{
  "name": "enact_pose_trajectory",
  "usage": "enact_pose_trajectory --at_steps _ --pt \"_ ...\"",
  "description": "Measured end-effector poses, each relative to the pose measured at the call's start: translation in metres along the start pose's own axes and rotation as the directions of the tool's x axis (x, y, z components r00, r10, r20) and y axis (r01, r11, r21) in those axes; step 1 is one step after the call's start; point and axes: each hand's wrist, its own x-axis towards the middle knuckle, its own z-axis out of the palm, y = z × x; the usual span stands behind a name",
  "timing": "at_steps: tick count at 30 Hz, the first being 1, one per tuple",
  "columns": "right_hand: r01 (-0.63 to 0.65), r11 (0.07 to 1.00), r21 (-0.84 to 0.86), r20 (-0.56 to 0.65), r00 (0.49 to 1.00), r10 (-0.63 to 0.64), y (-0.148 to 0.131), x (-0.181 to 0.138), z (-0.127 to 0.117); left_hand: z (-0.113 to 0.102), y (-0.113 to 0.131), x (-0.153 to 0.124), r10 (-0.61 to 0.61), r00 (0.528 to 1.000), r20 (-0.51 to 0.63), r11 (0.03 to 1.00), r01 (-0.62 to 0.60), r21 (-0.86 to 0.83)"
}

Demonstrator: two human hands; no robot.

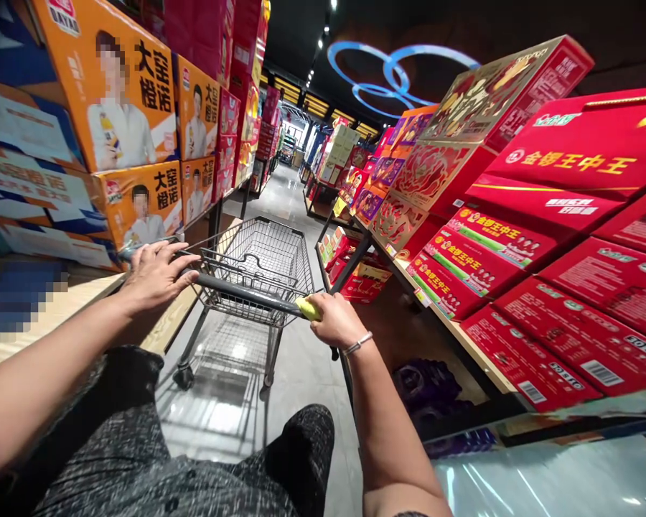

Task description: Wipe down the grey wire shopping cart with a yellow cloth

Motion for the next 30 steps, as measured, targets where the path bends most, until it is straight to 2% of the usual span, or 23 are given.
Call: enact_pose_trajectory --at_steps 3,5,7,8,10,12,14,16,19,22,24,27,30 --pt "0.037 0.997 0.064 -0.039 0.999 -0.034 -0.016 -0.014 0.003 0.007 -0.014 0.008 -0.058 0.998 0.016 0.998 0.058 0.005" --pt "0.072 0.985 0.156 -0.091 0.994 -0.058 -0.027 -0.020 0.007 0.008 -0.014 0.013 -0.144 0.989 0.026 0.990 0.143 0.014" --pt "0.113 0.957 0.269 -0.152 0.986 -0.074 -0.037 -0.023 0.011 0.005 0.002 0.017 -0.233 0.972 0.012 0.973 0.233 0.002" --pt "0.138 0.934 0.330 -0.176 0.981 -0.083 -0.042 -0.023 0.013 0.001 0.017 0.017 -0.239 0.971 -0.007 0.971 0.239 -0.025" --pt "0.186 0.861 0.473 -0.189 0.976 -0.107 -0.049 -0.021 0.016 -0.009 0.056 0.013 -0.143 0.989 -0.030 0.983 0.138 -0.124" --pt "0.205 0.736 0.646 -0.149 0.979 -0.141 -0.050 -0.018 0.018 -0.017 0.100 0.003 0.067 0.998 -0.006 0.952 -0.066 -0.298" --pt "0.203 0.592 0.780 -0.109 0.975 -0.191 -0.045 -0.015 0.019 -0.023 0.137 -0.011 0.260 0.966 0.006 0.841 -0.223 -0.493" --pt "0.244 0.537 0.807 -0.146 0.965 -0.219 -0.035 -0.012 0.023 -0.025 0.159 -0.026 0.344 0.939 0.023 0.749 -0.260 -0.610" --pt "0.357 0.636 0.683 -0.282 0.933 -0.221 -0.016 -0.004 0.039 -0.023 0.165 -0.041 0.394 0.917 0.058 0.750 -0.284 -0.598" --pt "0.399 0.705 0.586 -0.345 0.910 -0.228 0.002 0.010 0.070 -0.025 0.153 -0.046 0.365 0.927 0.087 0.791 -0.260 -0.553" --pt "0.369 0.756 0.541 -0.356 0.915 -0.191 0.011 0.023 0.095 -0.030 0.143 -0.045 0.337 0.935 0.108 0.811 -0.230 -0.538" --pt "0.266 0.836 0.480 -0.375 0.924 -0.078 0.023 0.044 0.129 -0.038 0.129 -0.045 0.363 0.925 0.113 0.805 -0.250 -0.539" --pt "0.166 0.893 0.419 -0.370 0.929 0.001 0.039 0.058 0.146 -0.043 0.113 -0.047 0.394 0.913 0.106 0.803 -0.286 -0.523"
